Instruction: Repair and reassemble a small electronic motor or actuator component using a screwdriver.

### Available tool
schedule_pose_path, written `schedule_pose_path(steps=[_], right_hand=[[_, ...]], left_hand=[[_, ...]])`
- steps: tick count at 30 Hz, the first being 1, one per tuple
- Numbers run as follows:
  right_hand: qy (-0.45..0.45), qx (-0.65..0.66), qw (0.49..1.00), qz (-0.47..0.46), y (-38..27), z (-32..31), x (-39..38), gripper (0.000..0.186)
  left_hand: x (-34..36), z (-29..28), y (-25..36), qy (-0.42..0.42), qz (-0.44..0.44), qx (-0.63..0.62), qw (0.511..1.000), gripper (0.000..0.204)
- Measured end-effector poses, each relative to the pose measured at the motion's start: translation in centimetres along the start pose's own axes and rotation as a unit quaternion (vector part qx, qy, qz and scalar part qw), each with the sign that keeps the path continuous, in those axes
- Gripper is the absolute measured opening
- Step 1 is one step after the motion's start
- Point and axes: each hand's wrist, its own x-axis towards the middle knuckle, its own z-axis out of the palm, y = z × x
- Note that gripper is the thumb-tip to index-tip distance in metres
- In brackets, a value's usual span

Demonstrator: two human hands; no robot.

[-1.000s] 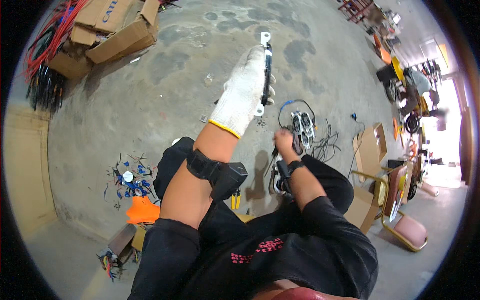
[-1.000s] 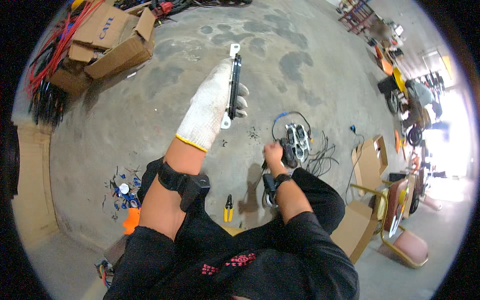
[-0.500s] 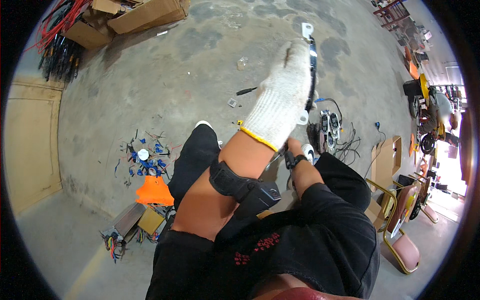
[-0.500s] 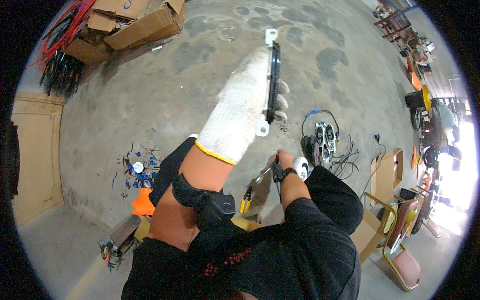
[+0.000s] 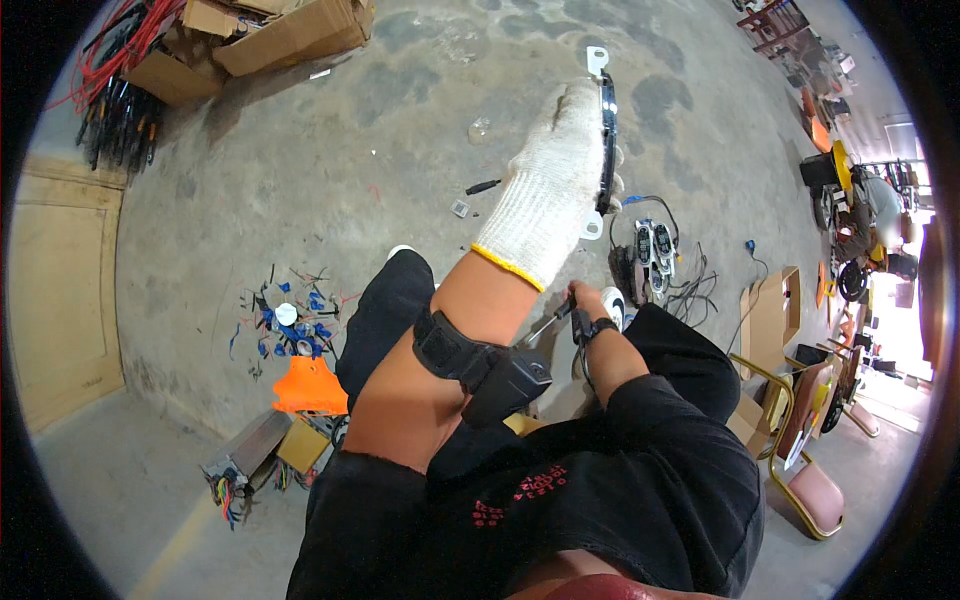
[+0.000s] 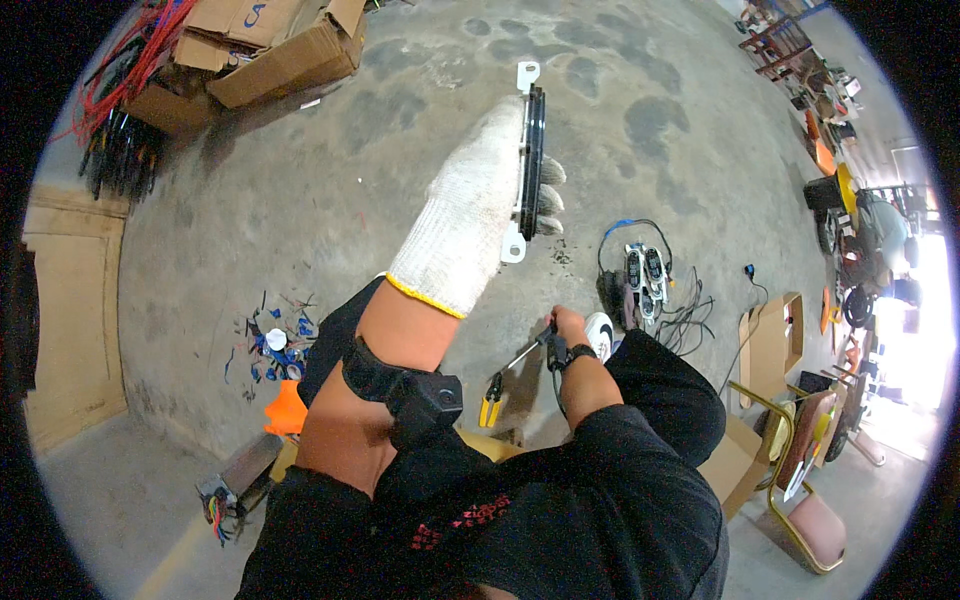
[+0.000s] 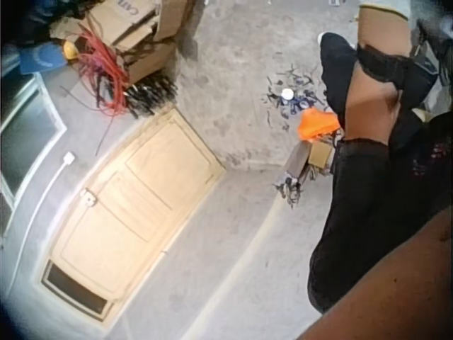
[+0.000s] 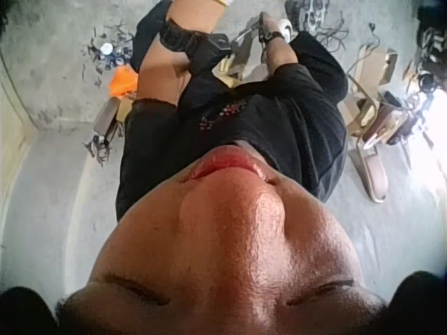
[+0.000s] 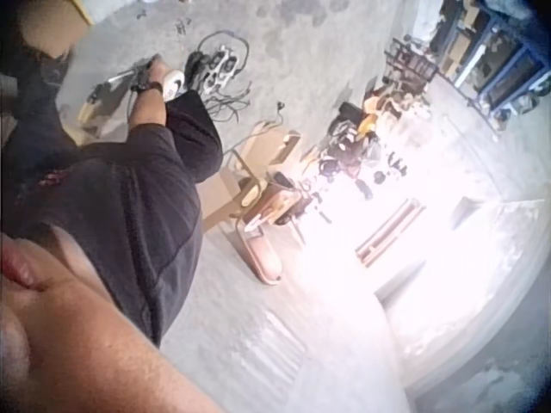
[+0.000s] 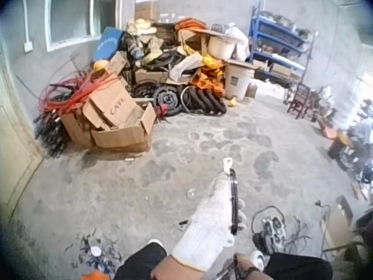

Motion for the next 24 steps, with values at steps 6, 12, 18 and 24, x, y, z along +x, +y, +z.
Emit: schedule_pose_path(steps=[6, 12, 18, 24], right_hand=[[0.028, 0.229, 0.961, 0.153, -0.7, -1.7, -4.7, 0.025], [-0.041, 0.464, 0.876, -0.125, -16.1, -5.3, -13.4, 0.016], [-0.121, 0.496, 0.788, -0.344, -31.0, -9.8, -27.9, 0.016], [-0.257, 0.598, 0.649, -0.393, -33.3, -10.7, -38.6, 0.017]], left_hand=[[0.4, 0.0, -0.9, -0.049, -0.020, -0.061, 0.997, 0.050], [1.9, 0.2, -1.7, -0.232, -0.051, -0.176, 0.955, 0.051], [2.1, 1.2, -2.9, -0.275, -0.048, -0.218, 0.935, 0.049], [2.2, 3.0, -3.7, -0.251, -0.029, -0.147, 0.956, 0.051]])
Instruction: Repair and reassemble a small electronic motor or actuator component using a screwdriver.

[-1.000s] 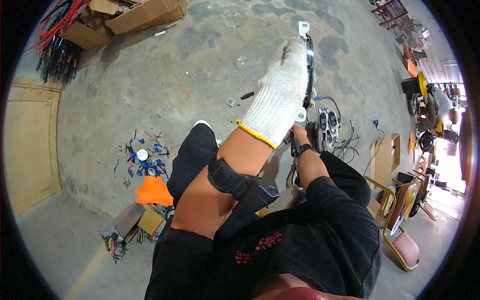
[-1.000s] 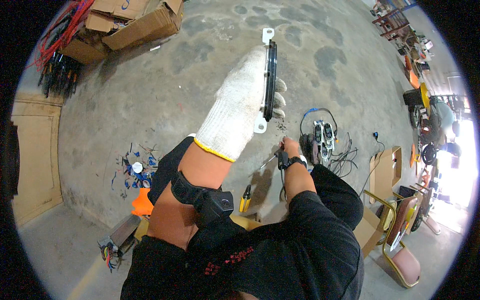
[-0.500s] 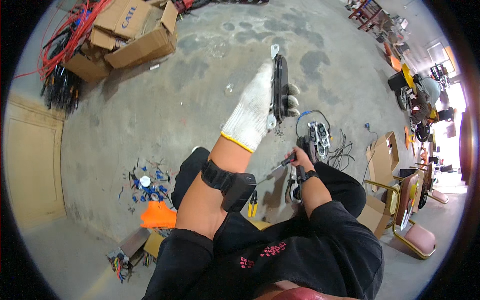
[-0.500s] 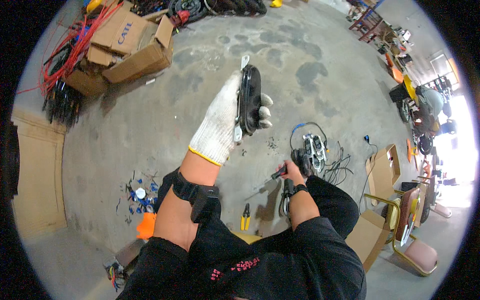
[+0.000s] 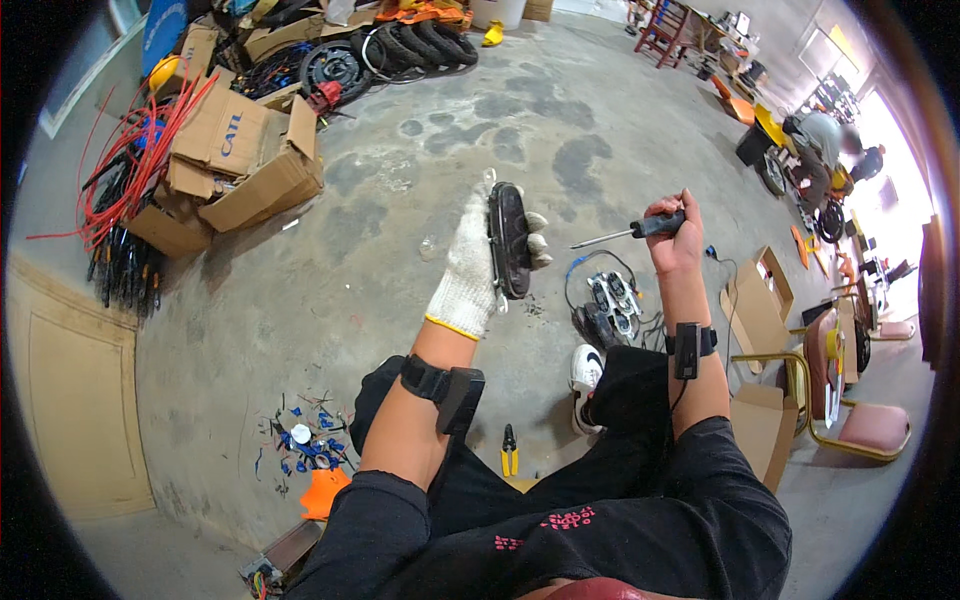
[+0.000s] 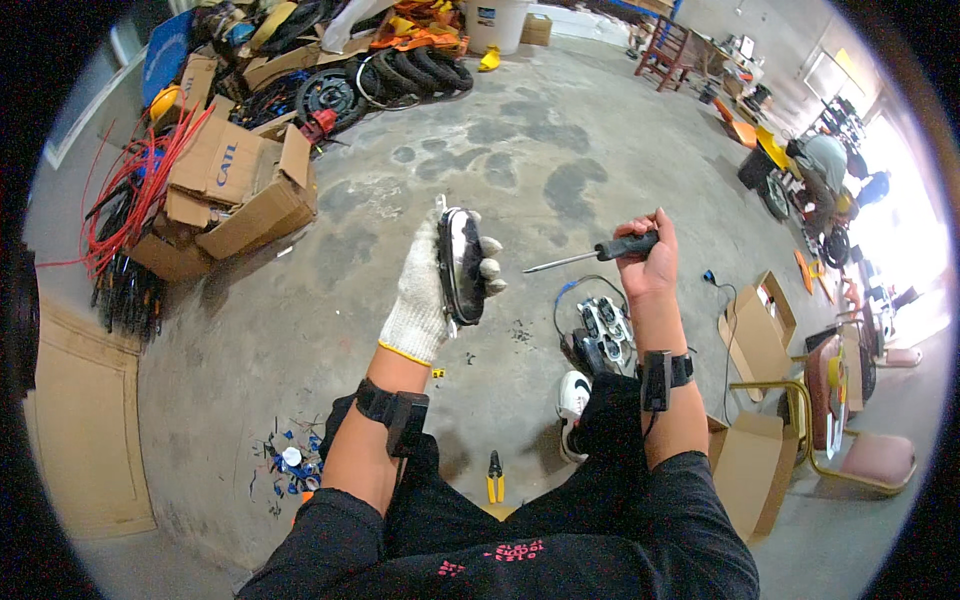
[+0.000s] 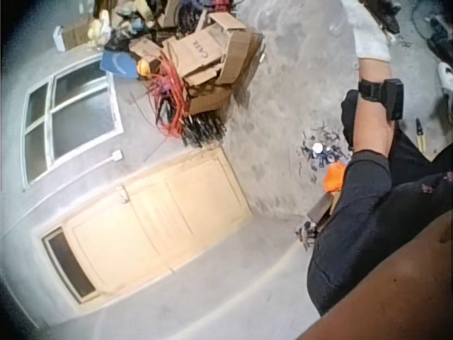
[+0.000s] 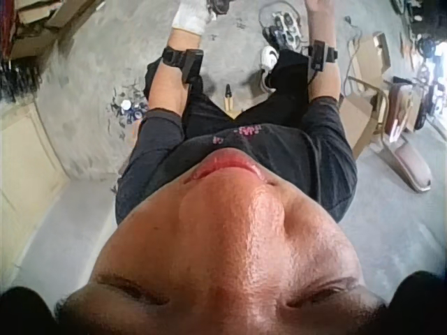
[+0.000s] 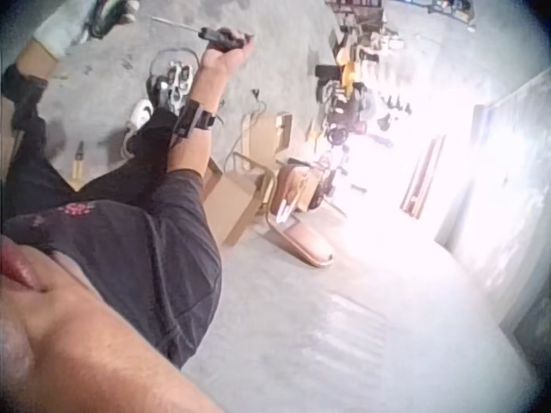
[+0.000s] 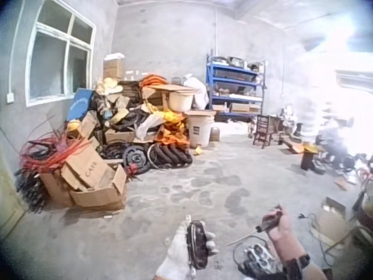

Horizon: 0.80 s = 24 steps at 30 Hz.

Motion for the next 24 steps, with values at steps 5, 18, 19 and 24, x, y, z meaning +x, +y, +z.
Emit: schedule_pose_path(steps=[5, 18, 19, 24], right_hand=[[0.051, 0.086, 0.995, 0.010, 0.8, -0.1, -0.9, 0.020], [0.166, -0.022, 0.985, -0.051, 3.0, 0.2, -0.2, 0.017], [0.159, -0.022, 0.985, -0.056, 2.9, 0.4, -0.3, 0.017], [0.145, -0.022, 0.987, -0.071, 2.4, 1.2, -0.8, 0.019]], left_hand=[[0.6, 0.3, -1.5, 0.051, -0.013, 0.094, 0.994, 0.051], [2.2, 0.2, -4.0, 0.081, -0.011, 0.220, 0.972, 0.063], [2.4, 0.2, -4.1, 0.089, -0.021, 0.219, 0.971, 0.063], [3.4, 0.6, -4.8, 0.114, -0.026, 0.218, 0.969, 0.062]])
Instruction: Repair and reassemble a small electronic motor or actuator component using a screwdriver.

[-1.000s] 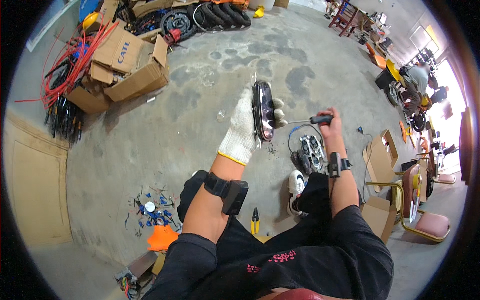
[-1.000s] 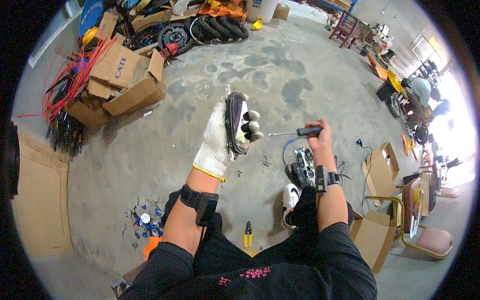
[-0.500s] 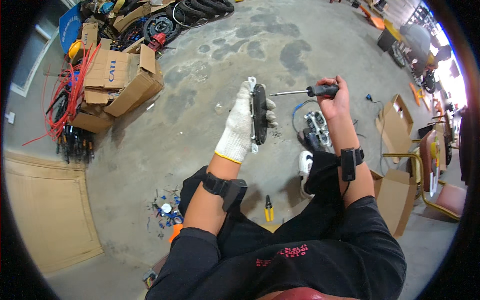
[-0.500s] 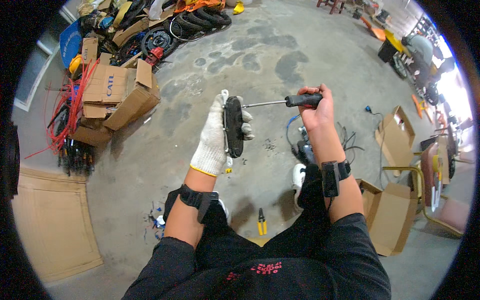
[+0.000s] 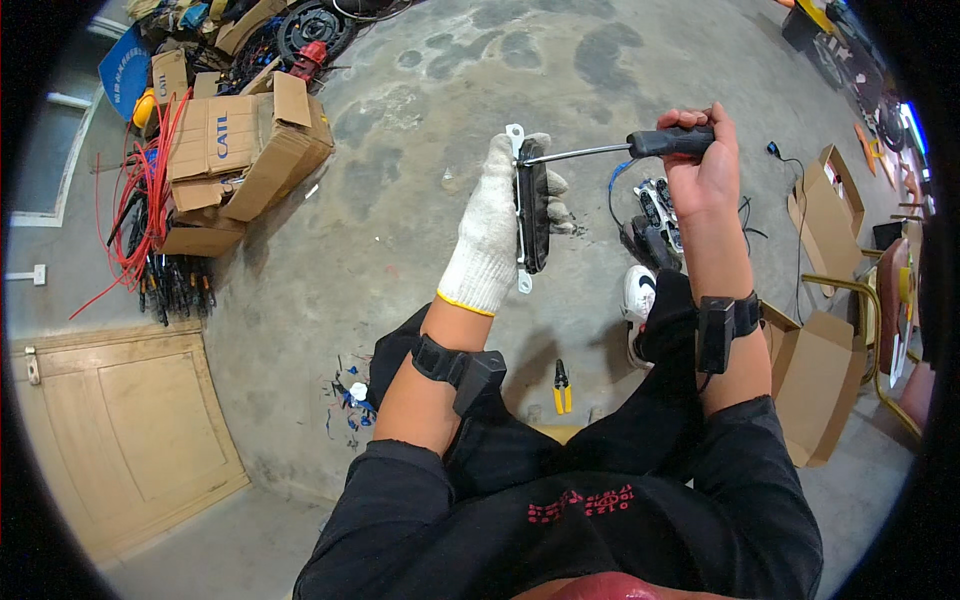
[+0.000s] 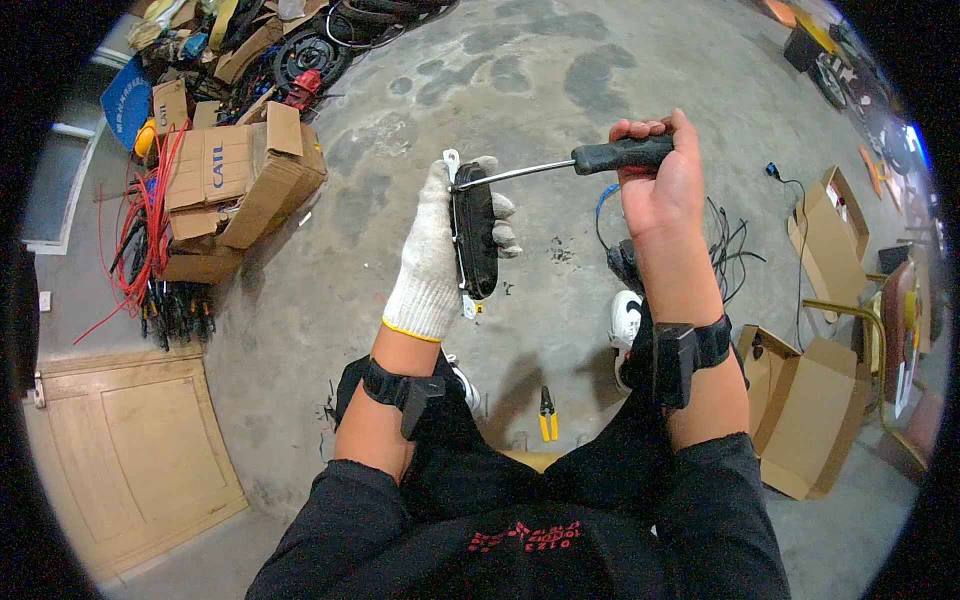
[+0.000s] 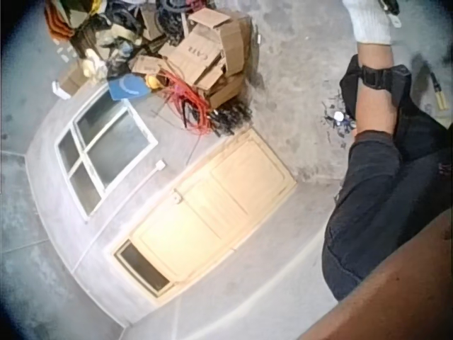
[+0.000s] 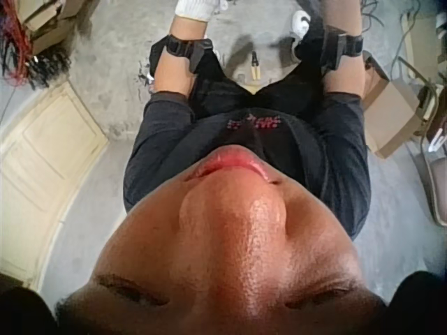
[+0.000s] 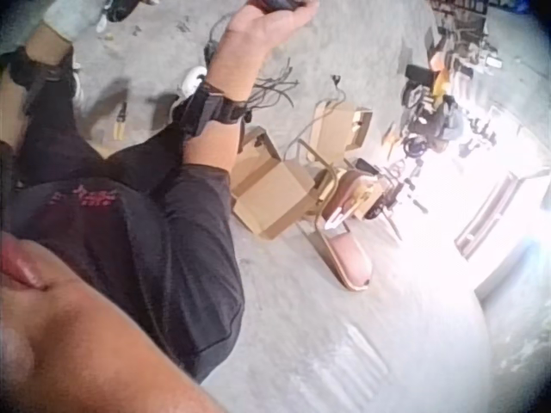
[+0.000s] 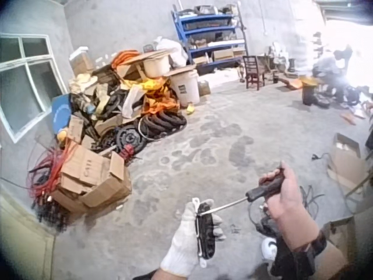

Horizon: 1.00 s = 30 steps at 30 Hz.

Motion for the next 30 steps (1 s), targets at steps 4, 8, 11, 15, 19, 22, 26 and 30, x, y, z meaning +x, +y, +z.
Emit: schedule_pose_path(steps=[4, 8, 11, 15, 19, 22, 26, 30], right_hand=[[-0.033, -0.022, 0.998, -0.049, -0.2, 0.8, -0.2, 0.020], [-0.065, -0.189, 0.971, -0.134, -0.2, 1.1, -0.9, 0.029], [-0.041, -0.410, 0.901, -0.138, -0.6, 1.3, -1.0, 0.044], [-0.075, -0.557, 0.824, -0.064, -2.1, 1.2, -0.1, 0.051], [-0.096, -0.624, 0.776, 0.018, -2.8, 0.5, 0.4, 0.045], [-0.162, -0.524, 0.834, -0.057, -2.9, 0.2, -0.5, 0.036], [-0.242, -0.418, 0.845, -0.230, -2.7, 0.6, -1.6, 0.035], [-0.204, -0.473, 0.843, -0.157, -2.9, 0.8, -0.9, 0.045]], left_hand=[[1.0, 0.4, -0.4, 0.031, 0.040, 0.028, 0.998, 0.062], [1.9, 0.4, -0.5, 0.068, 0.042, -0.004, 0.997, 0.063], [2.4, 0.3, 0.4, 0.107, 0.103, 0.023, 0.989, 0.063], [2.1, 0.5, 1.4, 0.150, 0.174, 0.148, 0.962, 0.056], [1.8, 0.8, 1.5, 0.122, 0.170, 0.088, 0.974, 0.054], [1.6, 0.5, 1.4, 0.098, 0.172, 0.058, 0.979, 0.054], [1.4, -0.3, 1.1, 0.118, 0.134, 0.080, 0.981, 0.054], [1.3, -0.6, 1.3, 0.116, 0.108, 0.141, 0.977, 0.060]])
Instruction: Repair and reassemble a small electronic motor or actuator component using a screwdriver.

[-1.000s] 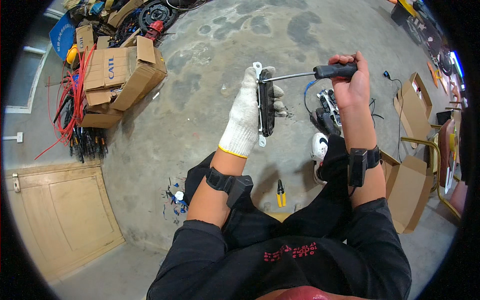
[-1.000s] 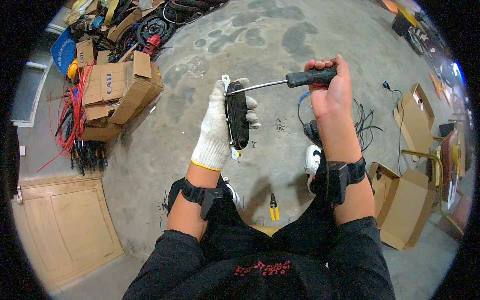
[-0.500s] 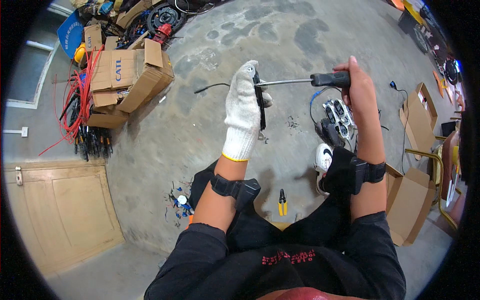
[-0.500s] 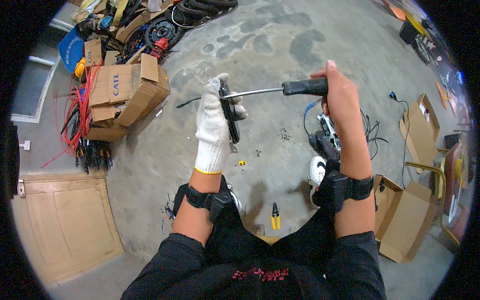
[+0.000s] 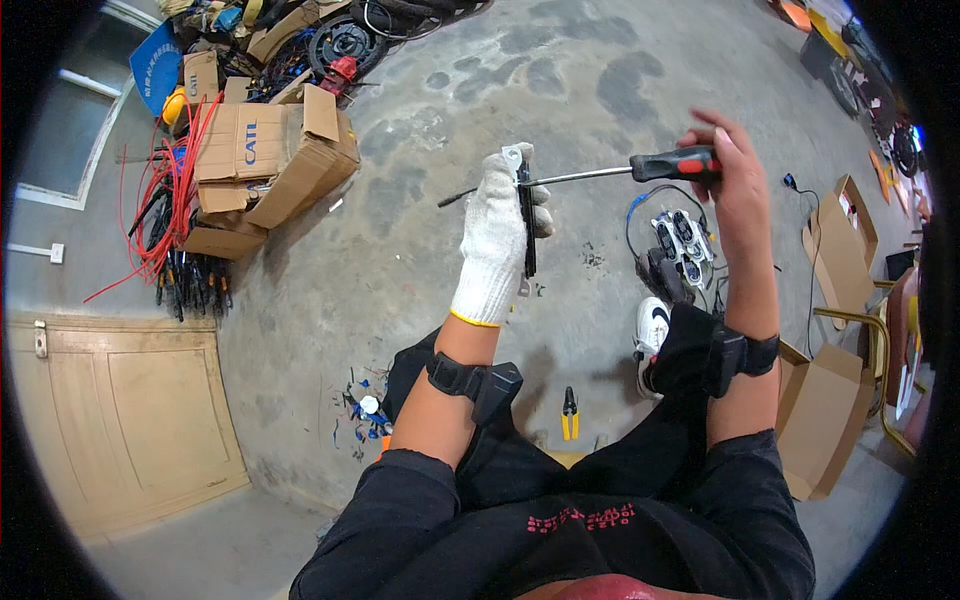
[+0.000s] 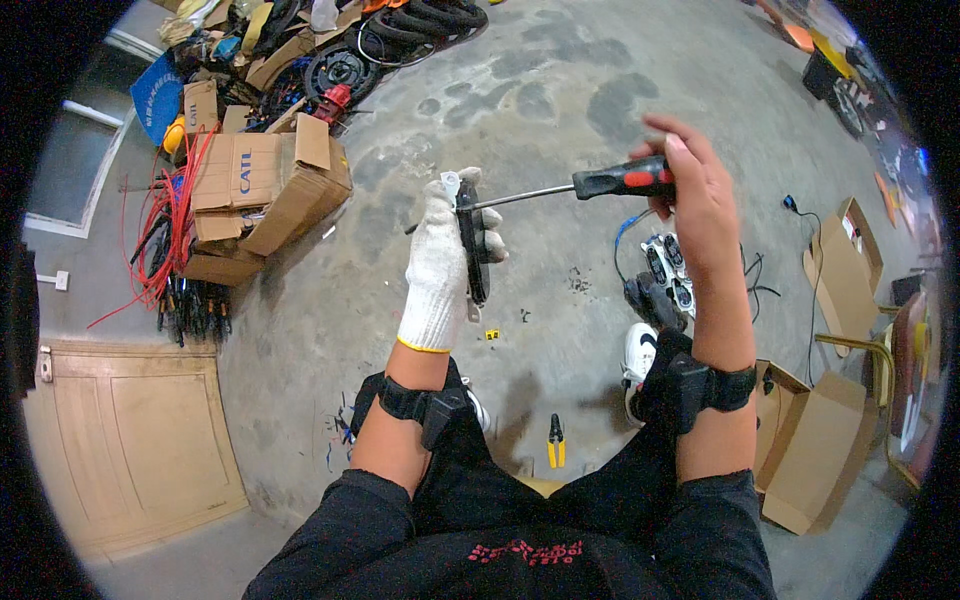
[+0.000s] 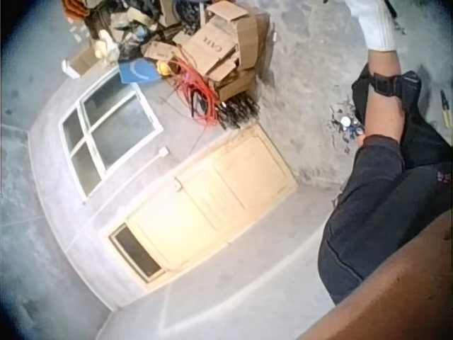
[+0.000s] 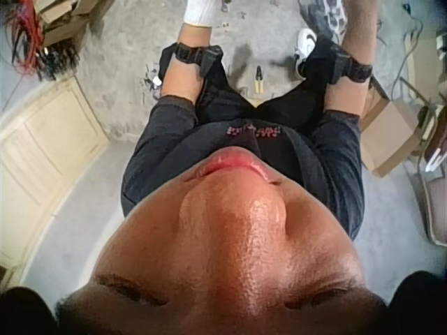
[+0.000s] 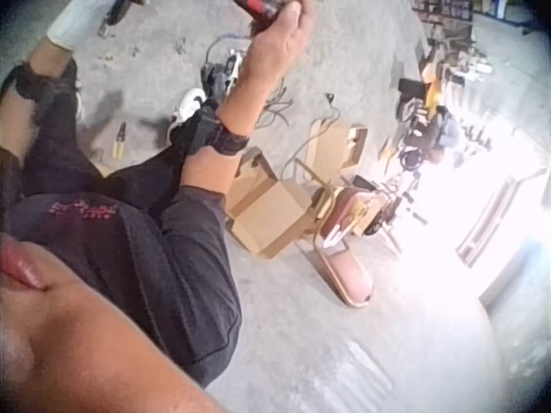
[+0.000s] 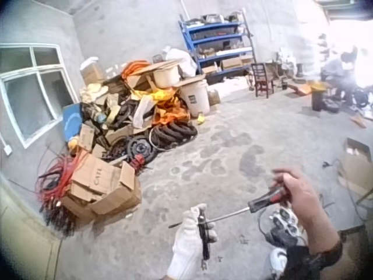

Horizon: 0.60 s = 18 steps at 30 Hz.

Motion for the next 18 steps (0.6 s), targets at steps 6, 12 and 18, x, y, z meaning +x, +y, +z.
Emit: schedule_pose_path(steps=[6, 12, 18], right_hand=[[-0.060, -0.244, 0.931, 0.264, 1.2, -0.4, 0.2, 0.042], [-0.022, 0.101, 0.993, -0.060, -0.3, 0.6, -0.6, 0.040], [-0.038, -0.134, 0.954, 0.264, 1.2, 0.8, 0.2, 0.045]], left_hand=[[0.2, 0.4, 0.3, 0.020, -0.033, 0.021, 0.999, 0.052], [-0.2, -0.2, 0.3, 0.006, 0.009, -0.034, 0.999, 0.055], [-0.3, 0.2, 0.6, 0.017, -0.018, -0.025, 0.999, 0.054]])
